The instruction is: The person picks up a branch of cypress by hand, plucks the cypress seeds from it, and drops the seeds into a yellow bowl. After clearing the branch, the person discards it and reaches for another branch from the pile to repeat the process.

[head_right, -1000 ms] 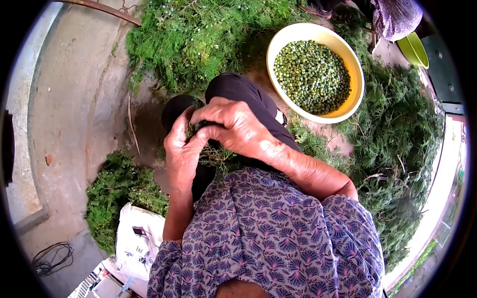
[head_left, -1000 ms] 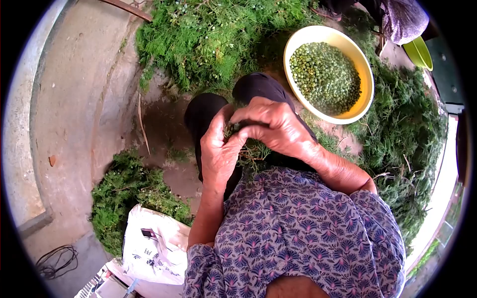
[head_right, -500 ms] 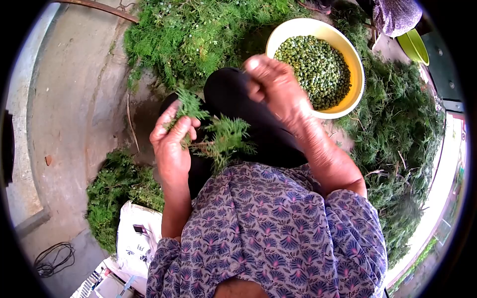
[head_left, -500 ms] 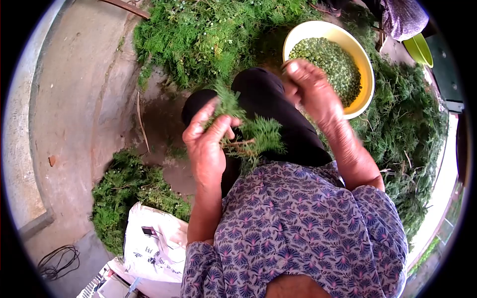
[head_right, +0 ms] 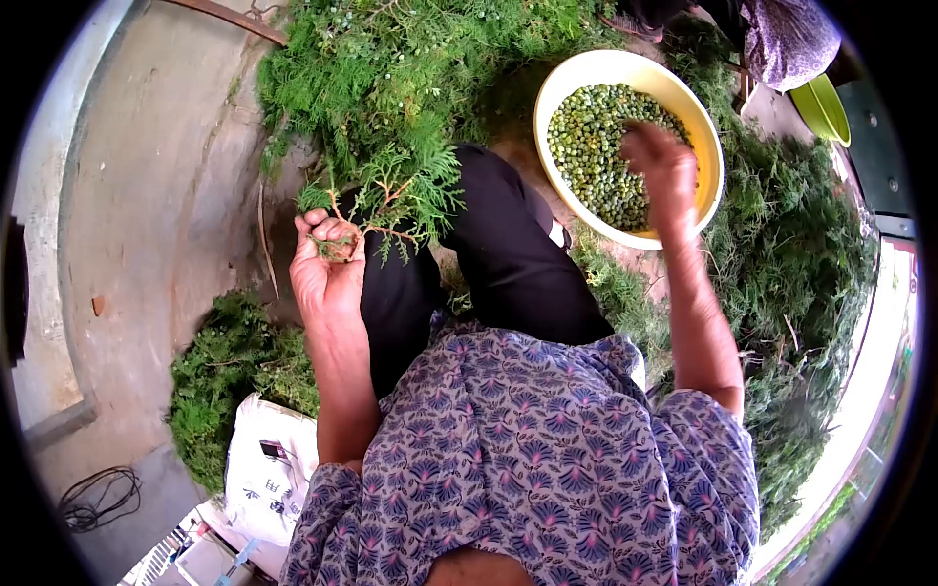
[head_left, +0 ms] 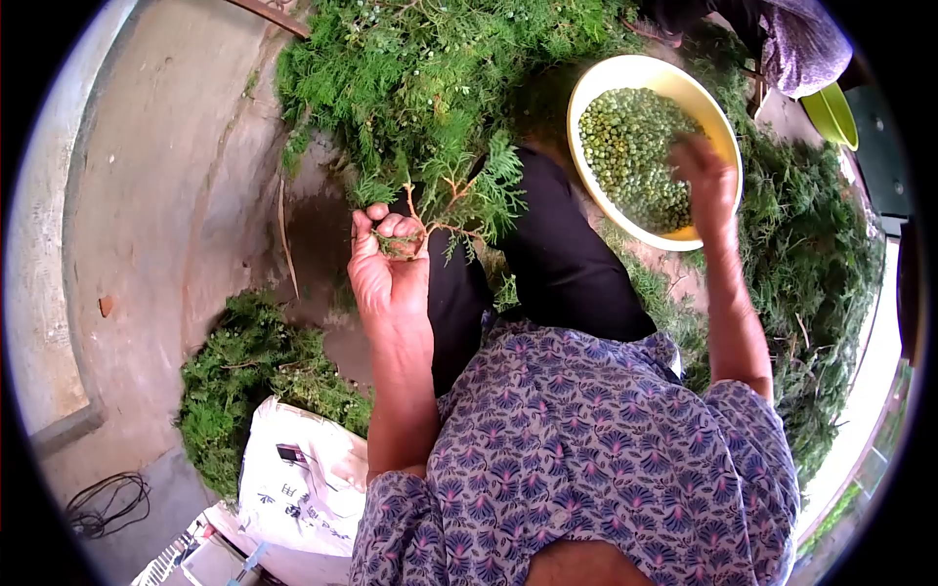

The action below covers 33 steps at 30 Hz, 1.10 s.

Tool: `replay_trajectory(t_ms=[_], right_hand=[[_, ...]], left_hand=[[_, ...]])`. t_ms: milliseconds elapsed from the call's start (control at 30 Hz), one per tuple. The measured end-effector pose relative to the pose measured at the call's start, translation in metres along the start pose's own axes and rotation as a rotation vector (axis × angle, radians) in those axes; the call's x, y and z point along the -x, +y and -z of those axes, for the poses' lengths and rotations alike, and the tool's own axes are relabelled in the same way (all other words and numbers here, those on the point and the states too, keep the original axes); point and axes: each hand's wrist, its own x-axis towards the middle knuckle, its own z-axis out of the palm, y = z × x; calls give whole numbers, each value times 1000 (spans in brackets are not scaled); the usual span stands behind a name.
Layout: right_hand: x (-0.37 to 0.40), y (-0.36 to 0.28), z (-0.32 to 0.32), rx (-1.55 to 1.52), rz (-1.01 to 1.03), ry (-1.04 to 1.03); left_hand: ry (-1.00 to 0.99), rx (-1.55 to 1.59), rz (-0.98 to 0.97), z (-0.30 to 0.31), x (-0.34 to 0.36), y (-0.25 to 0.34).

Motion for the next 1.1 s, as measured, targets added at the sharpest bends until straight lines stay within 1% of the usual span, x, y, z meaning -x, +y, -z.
replay_trajectory(t_ms=[33,67,100,133,167,200,233,300,333,367,433,500,600,633,667,700,767,800,833,900,933,967,1033,1067,1100], right_hand=[[22,-23,-19,-175,-134,-195],[40,-17,-35,-546,93,-639],[66,-39,-53,-534,53,-772],[80,-65,-73,-306,-126,-898],[91,-70,-90,-254,138,-893],[102,-73,-107,-296,142,-809],[105,-76,-120,-460,39,-801],[101,-96,-122,-632,-207,-810],[102,-95,-127,-703,-214,-747],[104,-102,-127,-908,-407,-677],[100,-92,-125,-1065,-643,-683],[100,-81,-122,-1171,-638,-638],[95,-73,-119,-1205,-601,-614],[92,-72,-116,-1165,-613,-600],[89,-68,-117,-1100,-581,-607],[86,-63,-117,-1036,-548,-610],[87,-62,-112,-1170,-460,-581],[87,-54,-108,-1306,-505,-622],[84,-45,-106,-1226,-421,-746],[81,-40,-97,-1095,-310,-883],[77,-46,-86,-848,-461,-852],[79,-49,-74,-998,-419,-796],[68,-21,-48,-1033,-547,-610],[62,-9,-25,-1011,-476,-525],[62,-16,1,-974,-440,-347]], left_hand=[[-66,47,41,-1,-1,-1],[-102,65,47,-6,2,-5],[-107,60,53,-9,2,-8],[-126,37,-11,-10,3,-12],[-145,18,-76,-11,5,-16],[-146,-45,-138,-14,9,-22],[-149,-183,-255,-22,20,-33],[-192,-538,-398,-34,41,-51],[-289,-669,-480,-29,46,-58],[-388,-750,-475,-26,54,-59],[-504,-1113,-600,-21,62,-63],[-811,-1400,-778,-24,59,-60],[-947,-1479,-853,-29,59,-64],[-977,-1487,-893,-30,59,-64],[-983,-1481,-895,-29,58,-64],[-940,-1420,-889,-27,57,-63],[-829,-1344,-889,-20,56,-63],[-607,-1376,-771,-23,62,-60],[-386,-1395,-648,-26,66,-58],[-242,-1198,-601,-26,57,-62],[-194,-1157,-600,-19,49,-59],[-145,-1055,-630,-19,44,-61],[-166,-1127,-605,-19,38,-50],[-142,-1121,-576,-16,34,-46],[-111,-1094,-527,-15,32,-44]])
